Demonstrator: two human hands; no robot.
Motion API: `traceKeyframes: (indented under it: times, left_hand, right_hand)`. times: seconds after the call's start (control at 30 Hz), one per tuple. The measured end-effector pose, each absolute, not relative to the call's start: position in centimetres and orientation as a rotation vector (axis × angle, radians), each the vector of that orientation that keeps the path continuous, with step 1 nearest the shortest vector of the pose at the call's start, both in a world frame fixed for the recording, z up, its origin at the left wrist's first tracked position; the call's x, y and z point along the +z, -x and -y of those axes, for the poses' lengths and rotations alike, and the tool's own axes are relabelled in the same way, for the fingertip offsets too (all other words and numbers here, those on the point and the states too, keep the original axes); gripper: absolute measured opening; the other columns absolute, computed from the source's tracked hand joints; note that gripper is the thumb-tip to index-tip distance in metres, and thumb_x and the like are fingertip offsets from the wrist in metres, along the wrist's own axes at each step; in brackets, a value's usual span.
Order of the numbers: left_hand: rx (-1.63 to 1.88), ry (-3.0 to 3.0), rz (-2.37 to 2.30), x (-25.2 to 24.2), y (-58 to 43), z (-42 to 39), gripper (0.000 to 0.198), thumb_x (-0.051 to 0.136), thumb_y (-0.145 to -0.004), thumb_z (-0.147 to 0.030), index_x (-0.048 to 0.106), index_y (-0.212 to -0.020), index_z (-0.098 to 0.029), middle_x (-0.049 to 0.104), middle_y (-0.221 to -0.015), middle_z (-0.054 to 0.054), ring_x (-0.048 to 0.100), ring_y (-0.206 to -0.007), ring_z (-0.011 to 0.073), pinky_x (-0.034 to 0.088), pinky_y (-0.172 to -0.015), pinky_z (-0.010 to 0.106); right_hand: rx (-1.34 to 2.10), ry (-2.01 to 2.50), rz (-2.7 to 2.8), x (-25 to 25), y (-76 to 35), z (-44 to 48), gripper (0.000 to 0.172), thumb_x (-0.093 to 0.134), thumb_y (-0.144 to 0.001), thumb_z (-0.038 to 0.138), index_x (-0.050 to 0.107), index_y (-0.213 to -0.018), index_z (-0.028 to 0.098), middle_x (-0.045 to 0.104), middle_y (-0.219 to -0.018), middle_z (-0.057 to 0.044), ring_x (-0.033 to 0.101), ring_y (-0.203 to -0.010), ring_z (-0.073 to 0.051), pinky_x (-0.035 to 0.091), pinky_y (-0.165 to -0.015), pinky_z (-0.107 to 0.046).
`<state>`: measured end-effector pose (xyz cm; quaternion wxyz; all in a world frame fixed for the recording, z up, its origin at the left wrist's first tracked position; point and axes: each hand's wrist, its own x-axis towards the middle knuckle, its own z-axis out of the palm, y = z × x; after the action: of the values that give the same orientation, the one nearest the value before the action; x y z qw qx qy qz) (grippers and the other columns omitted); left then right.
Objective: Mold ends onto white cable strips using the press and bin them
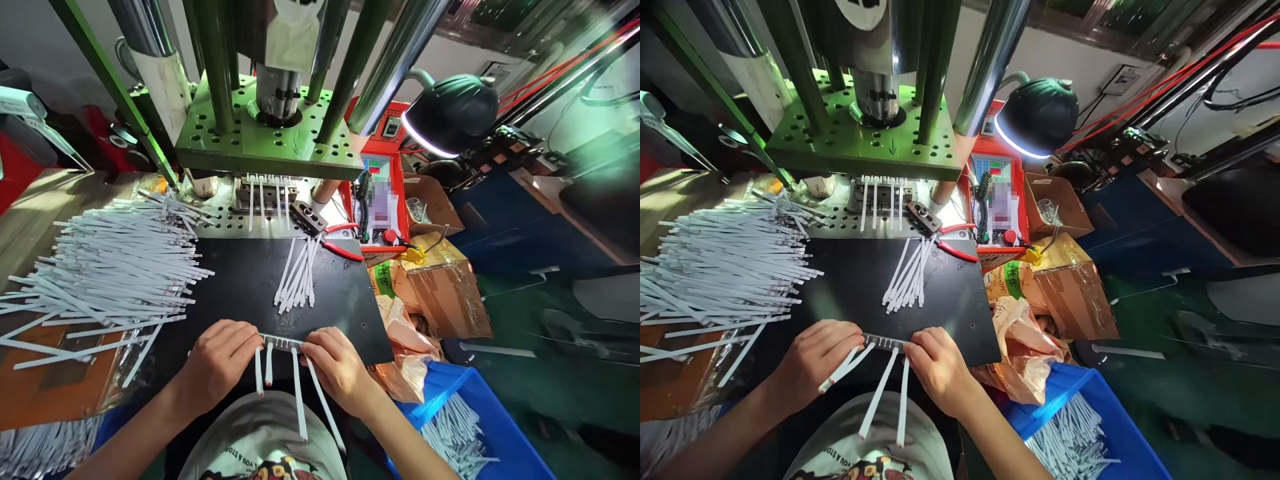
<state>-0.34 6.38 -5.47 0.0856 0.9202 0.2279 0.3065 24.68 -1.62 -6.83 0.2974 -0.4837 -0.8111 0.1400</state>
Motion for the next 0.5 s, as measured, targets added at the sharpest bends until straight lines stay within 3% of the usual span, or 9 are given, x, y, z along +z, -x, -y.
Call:
traceKeyframes:
  times: [0.23,0.33,0.5]
  left_hand:
    - [0.706,-2.739,-0.979,-6.7,0.0,-8.5,0.029,0.042,-0.092,-0.003,0.058,-0.113,-0.015,0.064,-0.095,0.007,0.061,-0.085,0.0211,0.049,-0.075,0.034]
    - [0.640,-2.668,-1.076,-7.2,1.2,-8.4,0.032,0.042,-0.090,-0.001,0.060,-0.109,-0.018,0.061,-0.095,0.006,0.059,-0.086,0.0215,0.049,-0.076,0.034]
    - [0.267,-2.442,-0.859,-4.8,3.8,-11.3,0.053,0.051,-0.077,-0.002,0.058,-0.123,-0.028,0.059,-0.115,0.003,0.061,-0.097,0.0188,0.051,-0.083,0.028]
  right_hand:
    - [0.262,1.308,2.220,-6.8,-24.8,-3.5,0.016,0.047,-0.098,0.012,0.061,-0.103,0.017,0.066,-0.095,-0.010,0.059,-0.088,-0.021,0.054,-0.078,-0.036]
    - [0.370,1.363,2.362,-5.0,-24.7,-4.5,0.017,0.048,-0.095,0.010,0.063,-0.101,0.018,0.064,-0.094,-0.009,0.059,-0.084,-0.021,0.054,-0.075,-0.034]
    - [0.629,1.192,2.627,-0.8,-27.3,-9.3,0.038,0.051,-0.090,0.005,0.060,-0.124,0.021,0.067,-0.099,-0.007,0.064,-0.084,-0.017,0.052,-0.074,-0.026]
